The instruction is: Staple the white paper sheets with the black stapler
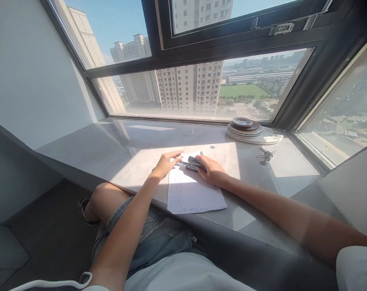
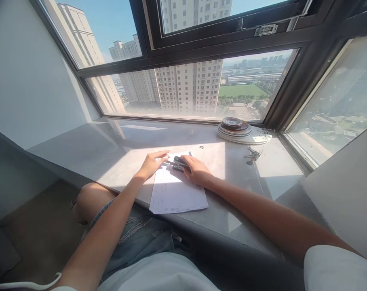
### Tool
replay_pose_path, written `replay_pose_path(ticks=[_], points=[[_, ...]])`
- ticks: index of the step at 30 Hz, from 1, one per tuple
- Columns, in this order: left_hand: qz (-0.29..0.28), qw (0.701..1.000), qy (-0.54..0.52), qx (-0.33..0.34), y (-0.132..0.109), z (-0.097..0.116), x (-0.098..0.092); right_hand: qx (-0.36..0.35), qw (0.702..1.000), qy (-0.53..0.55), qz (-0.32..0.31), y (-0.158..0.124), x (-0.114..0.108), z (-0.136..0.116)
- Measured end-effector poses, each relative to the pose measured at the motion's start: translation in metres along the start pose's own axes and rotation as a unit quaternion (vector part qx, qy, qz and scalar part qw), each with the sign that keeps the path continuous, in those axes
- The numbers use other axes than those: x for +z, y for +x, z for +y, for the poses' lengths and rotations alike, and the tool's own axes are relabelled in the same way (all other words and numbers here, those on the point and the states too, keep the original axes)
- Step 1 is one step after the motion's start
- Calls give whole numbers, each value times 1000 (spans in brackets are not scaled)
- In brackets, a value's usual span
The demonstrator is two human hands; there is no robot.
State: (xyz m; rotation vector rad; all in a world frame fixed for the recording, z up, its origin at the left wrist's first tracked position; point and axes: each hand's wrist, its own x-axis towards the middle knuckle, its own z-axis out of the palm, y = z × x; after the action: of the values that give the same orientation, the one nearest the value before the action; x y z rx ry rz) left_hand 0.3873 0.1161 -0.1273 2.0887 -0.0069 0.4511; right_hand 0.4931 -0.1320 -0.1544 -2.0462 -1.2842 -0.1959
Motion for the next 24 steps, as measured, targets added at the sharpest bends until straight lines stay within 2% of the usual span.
replay_pose_path(ticks=[5, 9, 18, 24], points=[[-59, 998, 30, 21, 4, 1, 6, -6, 1000, 12, -1, 0, -1, -1], [-51, 997, 54, 19, 8, -2, 4, -4, 1000, 13, 0, 1, -1, -1], [-91, 996, 23, 1, 12, 5, 5, -7, 1000, 15, -20, 1, -5, -4], [-92, 996, 9, -4, 14, 7, 7, -7, 1000, 11, -17, 1, -3, -1]])
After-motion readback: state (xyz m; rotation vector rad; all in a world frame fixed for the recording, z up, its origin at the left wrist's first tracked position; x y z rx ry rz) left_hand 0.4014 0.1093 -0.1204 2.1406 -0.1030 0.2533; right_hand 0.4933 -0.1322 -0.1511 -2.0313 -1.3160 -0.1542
